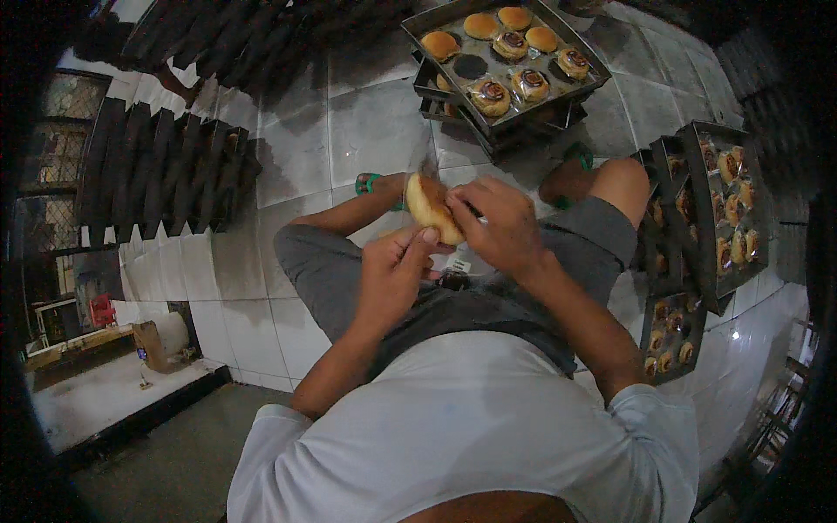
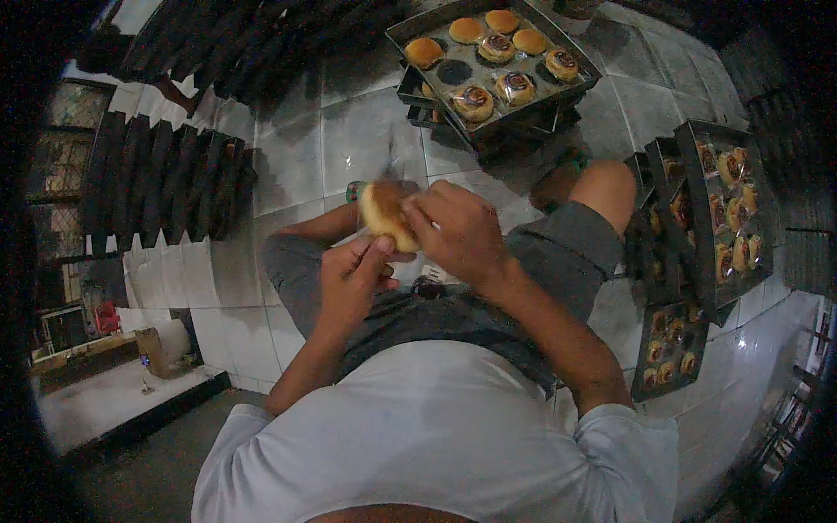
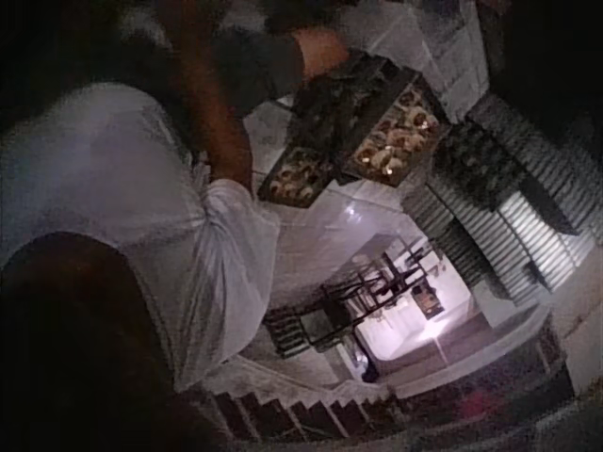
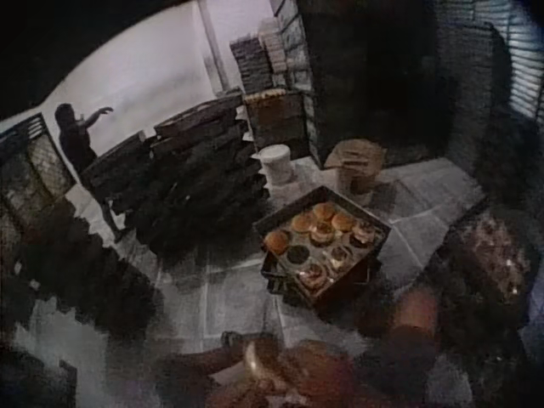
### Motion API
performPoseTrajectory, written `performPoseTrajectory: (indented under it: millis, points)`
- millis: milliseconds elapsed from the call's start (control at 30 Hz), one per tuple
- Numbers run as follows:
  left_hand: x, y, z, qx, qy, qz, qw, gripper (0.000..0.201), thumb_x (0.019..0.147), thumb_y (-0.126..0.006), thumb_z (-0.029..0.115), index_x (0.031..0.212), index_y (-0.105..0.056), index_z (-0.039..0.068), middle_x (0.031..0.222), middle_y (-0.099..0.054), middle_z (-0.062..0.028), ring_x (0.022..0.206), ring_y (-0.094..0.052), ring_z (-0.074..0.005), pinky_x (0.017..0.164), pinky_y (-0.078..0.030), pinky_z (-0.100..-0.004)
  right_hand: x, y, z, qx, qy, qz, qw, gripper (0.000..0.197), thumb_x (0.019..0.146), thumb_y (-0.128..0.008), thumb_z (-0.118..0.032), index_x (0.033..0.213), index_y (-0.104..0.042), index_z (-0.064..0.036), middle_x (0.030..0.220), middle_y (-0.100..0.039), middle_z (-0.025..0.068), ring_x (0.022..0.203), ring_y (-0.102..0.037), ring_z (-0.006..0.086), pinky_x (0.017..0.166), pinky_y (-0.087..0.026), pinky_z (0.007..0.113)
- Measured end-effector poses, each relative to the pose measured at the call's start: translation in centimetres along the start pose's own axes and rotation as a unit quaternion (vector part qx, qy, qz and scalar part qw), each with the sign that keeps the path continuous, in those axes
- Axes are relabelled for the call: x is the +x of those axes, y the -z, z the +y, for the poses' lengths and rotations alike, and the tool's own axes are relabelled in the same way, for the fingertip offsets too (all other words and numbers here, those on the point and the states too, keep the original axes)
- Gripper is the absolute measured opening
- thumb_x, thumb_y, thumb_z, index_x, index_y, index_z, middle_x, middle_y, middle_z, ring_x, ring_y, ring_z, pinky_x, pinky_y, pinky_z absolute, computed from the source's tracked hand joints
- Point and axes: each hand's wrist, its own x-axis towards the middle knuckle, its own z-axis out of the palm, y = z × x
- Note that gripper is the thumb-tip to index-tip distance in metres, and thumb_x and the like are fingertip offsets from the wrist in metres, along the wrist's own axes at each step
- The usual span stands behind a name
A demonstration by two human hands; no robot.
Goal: The person sits on the floor and repeatedly picks up round buns from a metal tray, places each into a clear plastic bag, and sets the packaged buns onto a nearby tray. The process continues with multiple buns handled one at a time.
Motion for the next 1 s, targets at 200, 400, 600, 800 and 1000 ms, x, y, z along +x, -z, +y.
performPoseTrajectory:
  millis: [200, 400, 600, 800, 1000]
  points:
    - [0.0, -1.3, -0.9, 0.06, -0.104, 0.107, 0.987, 0.037, 0.107, -0.058, 0.024, 0.091, -0.073, -0.005, 0.067, -0.068, -0.0082, 0.061, -0.064, -0.0114, 0.054, -0.051, -0.0312, -0.6, 0.2, 0.5, 0.067, -0.093, -0.067, 0.991, 0.012, 0.088, -0.075, -0.018, 0.09, -0.075, -0.0067, 0.081, -0.07, 0.013, 0.072, -0.071, 0.0325, 0.063, -0.055, 0.043]
    - [0.5, -3.2, -0.5, -0.039, -0.033, 0.016, 0.999, 0.045, 0.108, -0.054, 0.03, 0.08, -0.068, -0.002, 0.064, -0.063, -0.005, 0.054, -0.059, -0.0106, 0.052, -0.047, -0.03, -0.1, 0.9, 0.6, 0.023, -0.071, -0.077, 0.994, 0.013, 0.087, -0.077, -0.017, 0.091, -0.076, -0.0043, 0.082, -0.072, 0.0149, 0.074, -0.072, 0.0328, 0.062, -0.054, 0.041]
    - [4.1, -1.3, -7.5, -0.086, -0.082, -0.049, 0.992, 0.071, 0.104, -0.048, 0.064, 0.078, -0.069, 0.002, 0.059, -0.058, -0.0023, 0.047, -0.052, -0.0116, 0.047, -0.039, -0.0291, -0.8, 1.4, 5.0, -0.006, -0.101, -0.09, 0.991, 0.013, 0.088, -0.077, -0.015, 0.09, -0.076, -0.0024, 0.083, -0.073, 0.0148, 0.073, -0.071, 0.0337, 0.063, -0.055, 0.041]
    - [7.8, -3.3, -5.2, -0.505, 0.284, -0.147, 0.801, 0.102, 0.091, -0.03, 0.092, 0.139, -0.062, 0.008, 0.114, -0.069, -0.0154, 0.1, -0.069, -0.0283, 0.084, -0.058, -0.0444, 1.4, 4.7, -1.4, 0.036, -0.09, -0.119, 0.988, 0.021, 0.087, -0.079, -0.018, 0.102, -0.077, -0.0026, 0.09, -0.074, 0.0152, 0.081, -0.074, 0.0342, 0.07, -0.057, 0.042]
    - [8.6, -3.4, -1.1, -0.654, 0.105, -0.338, 0.668, 0.076, 0.104, -0.038, 0.07, 0.157, -0.045, 0.016, 0.15, -0.055, -0.0142, 0.133, -0.058, -0.0358, 0.108, -0.048, -0.064, 3.5, 8.5, -5.1, -0.027, -0.014, -0.02, 0.999, 0.061, 0.091, -0.079, -0.034, 0.14, -0.063, -0.0023, 0.13, -0.07, 0.0219, 0.119, -0.069, 0.041, 0.098, -0.055, 0.042]
